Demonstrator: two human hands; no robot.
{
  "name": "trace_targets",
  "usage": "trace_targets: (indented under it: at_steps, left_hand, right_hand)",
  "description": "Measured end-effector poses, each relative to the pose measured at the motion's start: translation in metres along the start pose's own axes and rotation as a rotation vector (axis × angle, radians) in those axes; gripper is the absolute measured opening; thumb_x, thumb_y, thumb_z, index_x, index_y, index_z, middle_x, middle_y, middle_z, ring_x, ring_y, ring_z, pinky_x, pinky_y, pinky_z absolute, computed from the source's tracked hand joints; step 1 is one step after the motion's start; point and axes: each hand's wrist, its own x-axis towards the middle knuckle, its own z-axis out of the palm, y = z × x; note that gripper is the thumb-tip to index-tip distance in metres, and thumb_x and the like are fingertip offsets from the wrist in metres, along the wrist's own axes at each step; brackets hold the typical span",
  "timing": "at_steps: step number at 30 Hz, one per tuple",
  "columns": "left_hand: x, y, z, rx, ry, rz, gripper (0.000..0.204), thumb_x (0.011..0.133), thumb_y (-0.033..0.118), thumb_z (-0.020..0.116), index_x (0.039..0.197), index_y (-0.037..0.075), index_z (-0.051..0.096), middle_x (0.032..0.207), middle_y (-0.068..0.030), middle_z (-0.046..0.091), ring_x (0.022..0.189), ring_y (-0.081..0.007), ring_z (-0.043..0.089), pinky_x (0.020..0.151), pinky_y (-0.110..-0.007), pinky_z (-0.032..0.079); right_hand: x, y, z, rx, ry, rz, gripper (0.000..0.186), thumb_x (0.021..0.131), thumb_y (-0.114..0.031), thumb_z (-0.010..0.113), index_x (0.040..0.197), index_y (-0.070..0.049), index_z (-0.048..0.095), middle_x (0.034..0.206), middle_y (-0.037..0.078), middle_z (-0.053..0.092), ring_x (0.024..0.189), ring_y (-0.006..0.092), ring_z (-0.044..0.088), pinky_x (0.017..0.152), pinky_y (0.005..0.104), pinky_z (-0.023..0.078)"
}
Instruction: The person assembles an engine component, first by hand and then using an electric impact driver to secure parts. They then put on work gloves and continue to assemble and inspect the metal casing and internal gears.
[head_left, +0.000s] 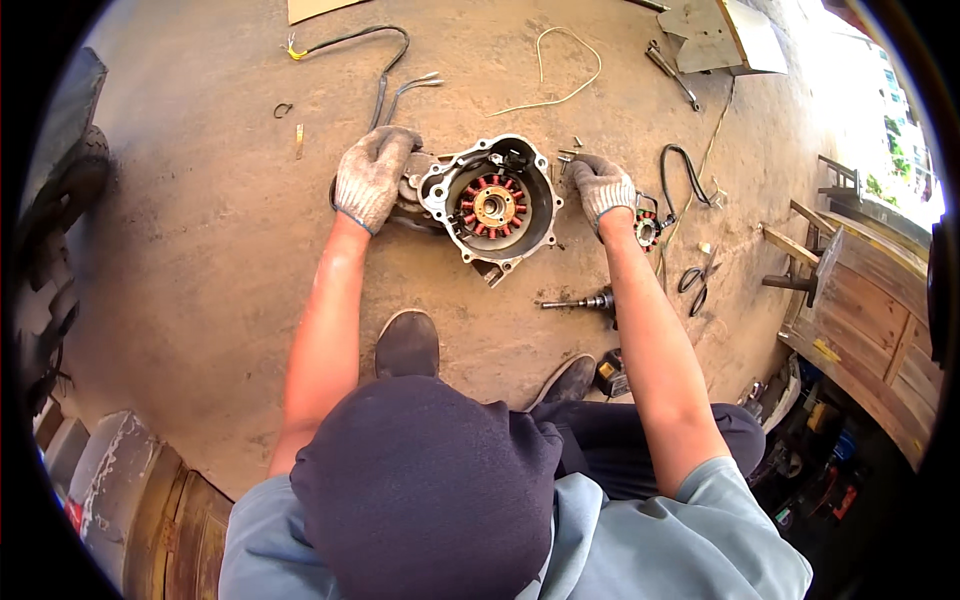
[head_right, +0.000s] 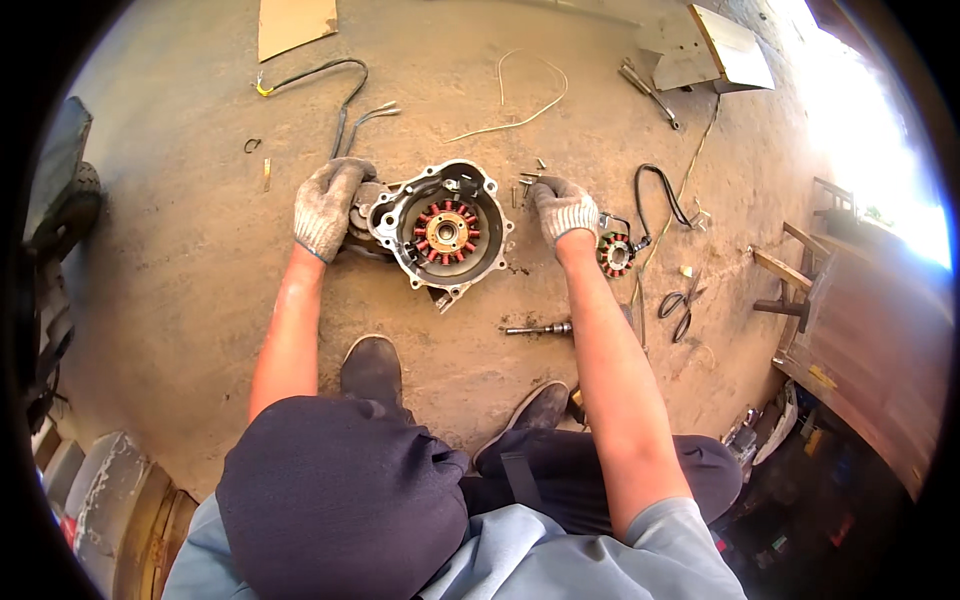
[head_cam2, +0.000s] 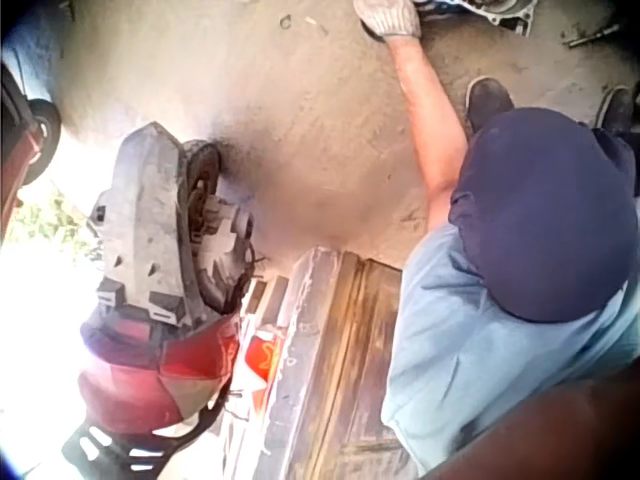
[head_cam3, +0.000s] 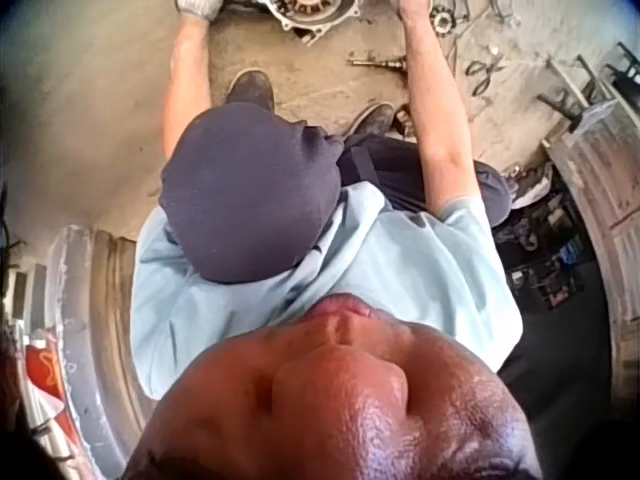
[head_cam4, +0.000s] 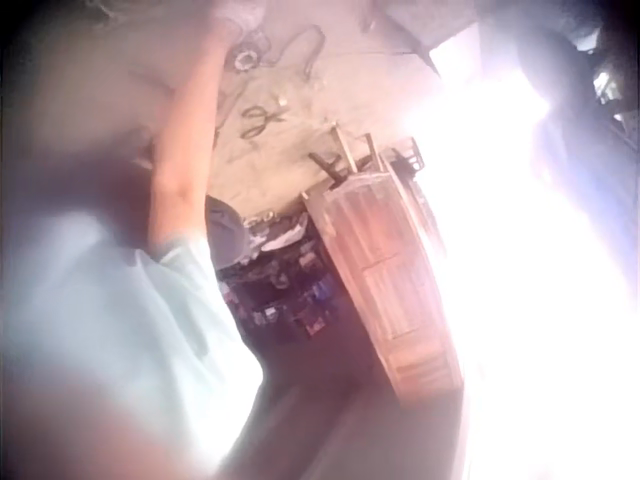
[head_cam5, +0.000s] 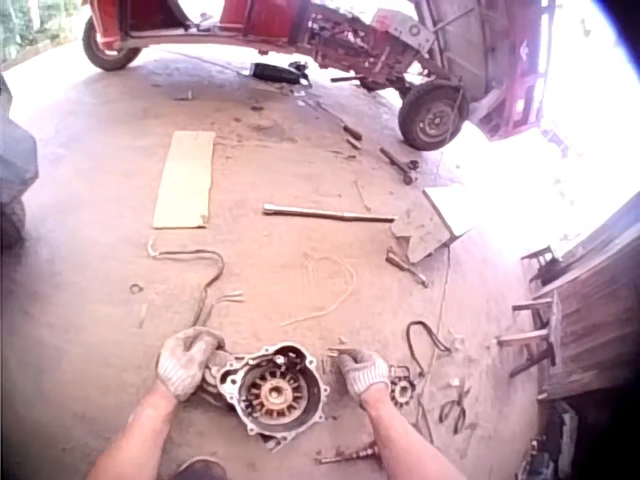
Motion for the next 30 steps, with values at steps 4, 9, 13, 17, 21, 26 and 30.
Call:
trace_targets:
  at_steps: [4,9,13,17,21,26,30]
  left_hand:
    - [0.0,0.009,-0.002,-0.082,-0.026,-0.127,0.032,0.102,0.025,0.055,0.108,0.001,0.076,0.109,-0.0175,0.076,0.105,-0.0316,0.072,0.095,-0.038,0.053]
    - [-0.003,0.012,-0.01,0.07,-0.063,0.074,0.03,0.103,0.023,0.056,0.109,0.001,0.076,0.111,-0.0152,0.076,0.103,-0.0265,0.074,0.094,-0.036,0.055]
    - [-0.005,0.03,-0.011,0.114,-0.036,-0.005,0.027,0.103,0.021,0.06,0.113,0.001,0.076,0.122,-0.0158,0.073,0.109,-0.0282,0.072,0.097,-0.037,0.055]
    - [-0.008,0.055,-0.016,0.226,-0.109,0.102,0.028,0.093,0.021,0.074,0.114,0.002,0.076,0.123,-0.0151,0.073,0.115,-0.0311,0.069,0.101,-0.039,0.053]
    - [-0.016,0.074,-0.006,0.578,-0.139,0.349,0.041,0.079,0.025,0.084,0.114,0.004,0.075,0.126,-0.0135,0.071,0.119,-0.0358,0.065,0.105,-0.045,0.05]
    - [-0.019,0.062,0.003,0.647,-0.025,0.433,0.027,0.081,0.02,0.08,0.104,0.007,0.076,0.117,-0.0115,0.073,0.115,-0.034,0.066,0.101,-0.045,0.051]
    - [-0.02,0.06,0.011,0.661,0.053,0.541,0.02,0.081,0.017,0.081,0.099,0.008,0.076,0.108,-0.0087,0.075,0.108,-0.0324,0.069,0.096,-0.045,0.051]
  right_hand:
    - [-0.01,-0.001,-0.002,0.007,0.162,0.084,0.032,0.093,-0.029,0.067,0.107,-0.003,0.08,0.098,0.02,0.079,0.092,0.0324,0.076,0.086,0.0406,0.057]
    - [-0.019,-0.038,-0.028,0.042,0.133,-0.031,0.031,0.094,-0.028,0.069,0.104,-0.001,0.08,0.095,0.019,0.079,0.087,0.0304,0.076,0.082,0.0381,0.058]
    - [-0.017,-0.047,-0.028,0.216,-0.137,-0.157,0.034,0.101,-0.027,0.062,0.12,-0.002,0.076,0.109,0.018,0.078,0.091,0.0276,0.076,0.086,0.0379,0.058]
    - [-0.028,-0.063,-0.036,0.259,-0.313,-0.094,0.04,0.108,-0.029,0.058,0.133,-0.001,0.07,0.116,0.011,0.077,0.098,0.0169,0.072,0.088,0.032,0.059]
    - [-0.034,-0.059,-0.038,0.319,-0.402,-0.101,0.041,0.108,-0.027,0.056,0.136,0.0,0.068,0.122,0.013,0.075,0.107,0.0182,0.071,0.096,0.0341,0.057]
    - [-0.044,-0.06,-0.035,0.397,-0.408,-0.064,0.041,0.107,-0.025,0.055,0.136,0.0,0.068,0.126,0.014,0.074,0.112,0.0203,0.07,0.101,0.0355,0.055]
    - [-0.043,-0.056,-0.036,0.291,-0.428,-0.084,0.043,0.106,-0.026,0.051,0.137,0.0,0.067,0.131,0.017,0.072,0.119,0.0253,0.07,0.104,0.0364,0.054]
